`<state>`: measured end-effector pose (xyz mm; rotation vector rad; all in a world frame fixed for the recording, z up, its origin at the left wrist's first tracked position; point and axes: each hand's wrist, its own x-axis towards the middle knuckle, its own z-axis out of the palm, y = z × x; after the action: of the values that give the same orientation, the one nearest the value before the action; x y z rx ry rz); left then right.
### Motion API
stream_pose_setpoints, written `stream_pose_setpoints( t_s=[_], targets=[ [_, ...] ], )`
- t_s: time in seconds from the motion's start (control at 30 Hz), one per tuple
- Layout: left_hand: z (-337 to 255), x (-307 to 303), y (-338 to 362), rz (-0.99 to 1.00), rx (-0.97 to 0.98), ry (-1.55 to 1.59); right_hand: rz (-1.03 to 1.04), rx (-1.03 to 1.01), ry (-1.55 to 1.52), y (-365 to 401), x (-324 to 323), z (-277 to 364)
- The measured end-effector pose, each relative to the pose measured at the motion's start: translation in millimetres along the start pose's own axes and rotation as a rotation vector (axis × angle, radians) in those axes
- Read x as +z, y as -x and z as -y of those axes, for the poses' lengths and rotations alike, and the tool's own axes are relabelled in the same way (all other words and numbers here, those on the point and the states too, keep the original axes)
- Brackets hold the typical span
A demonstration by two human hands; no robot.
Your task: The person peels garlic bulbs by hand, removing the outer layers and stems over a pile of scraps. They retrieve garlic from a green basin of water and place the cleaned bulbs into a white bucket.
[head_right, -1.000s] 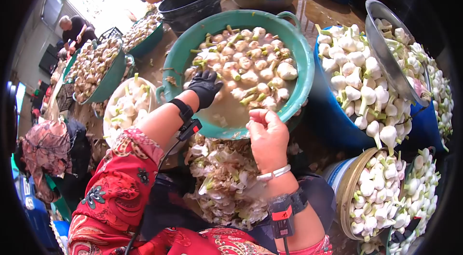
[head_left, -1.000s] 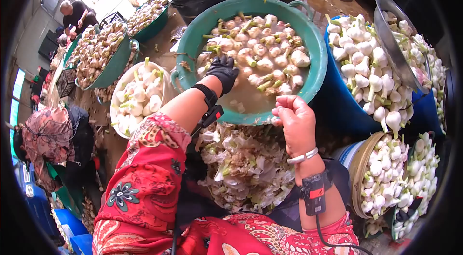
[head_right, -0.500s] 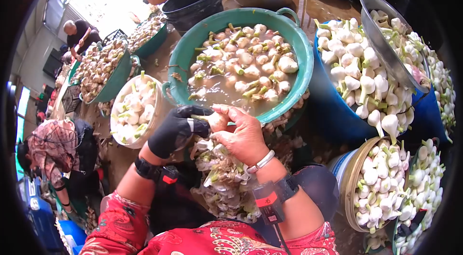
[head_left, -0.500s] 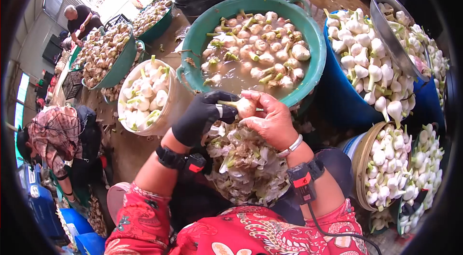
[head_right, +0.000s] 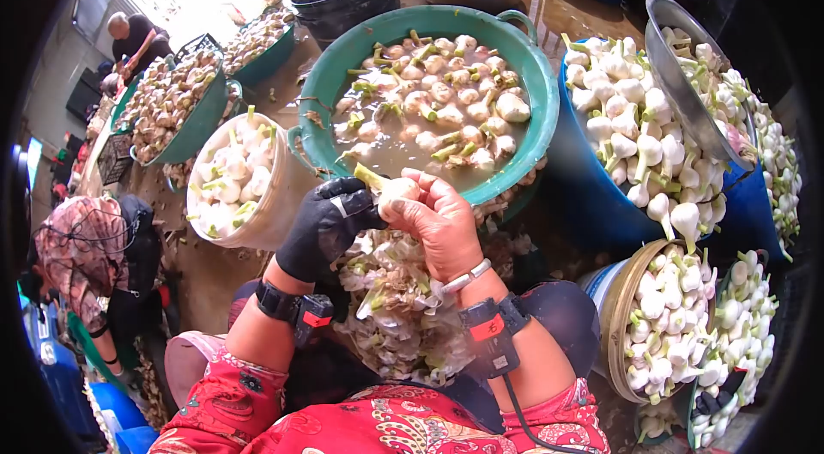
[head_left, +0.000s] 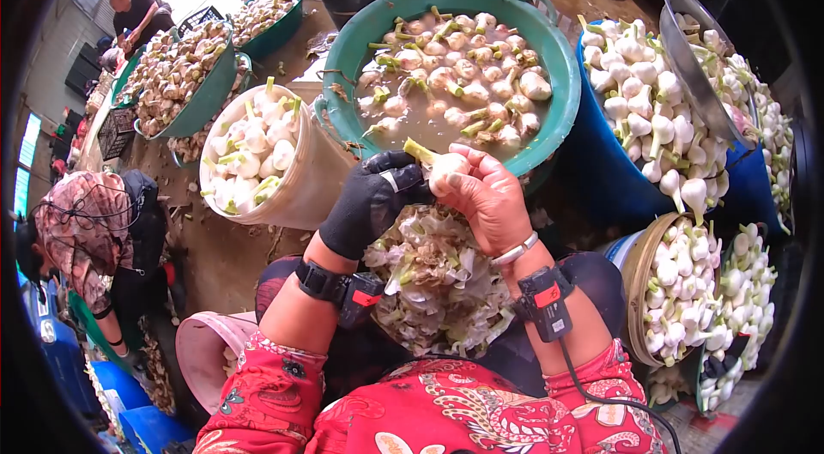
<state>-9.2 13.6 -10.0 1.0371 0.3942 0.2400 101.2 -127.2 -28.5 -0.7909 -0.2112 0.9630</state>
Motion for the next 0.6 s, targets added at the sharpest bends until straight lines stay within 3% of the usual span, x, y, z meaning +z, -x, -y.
stream_pose_setpoints(
  t_s=[0.1,0.17,0.2,0.27,0.47,0.53,0.57,0.6],
  targets=[
    [1.3,-1.7,0.6,0.084,0.16,-0.209,0.037,-0.054,0.038,-0.9,-1.7,-0.9],
    [-3.4,3.8,2.9,0.046,0.345,-0.625,0.035,-0.088,0.118,0.2,-0.6,-1.0],
    [-3.7,7.1,1.8,0.047,0.344,-0.625,0.035,-0.122,0.196,0.8,0.5,-1.5],
    [-2.4,14.5,-1.5,-0.087,-0.054,0.069,0.057,-0.169,0.297,2.9,2.4,-3.2],
    [-0.7,2.0,-0.7,-0.029,-0.045,-0.061,0.083,-0.358,0.489,2.0,-1.1,-15.3],
    [1.6,-5.2,-1.8,-0.03,0.015,-0.213,0.058,-0.118,0.182,4.7,2.2,-14.3],
    [3.5,-7.9,-2.5,-0.03,0.073,-0.366,0.056,-0.115,0.181,5.2,1.6,-10.9],
    [6.2,-10.2,-3.1,-0.032,0.068,-0.366,0.075,0.097,0.032,4.5,-0.2,-5.2]
  ],
)
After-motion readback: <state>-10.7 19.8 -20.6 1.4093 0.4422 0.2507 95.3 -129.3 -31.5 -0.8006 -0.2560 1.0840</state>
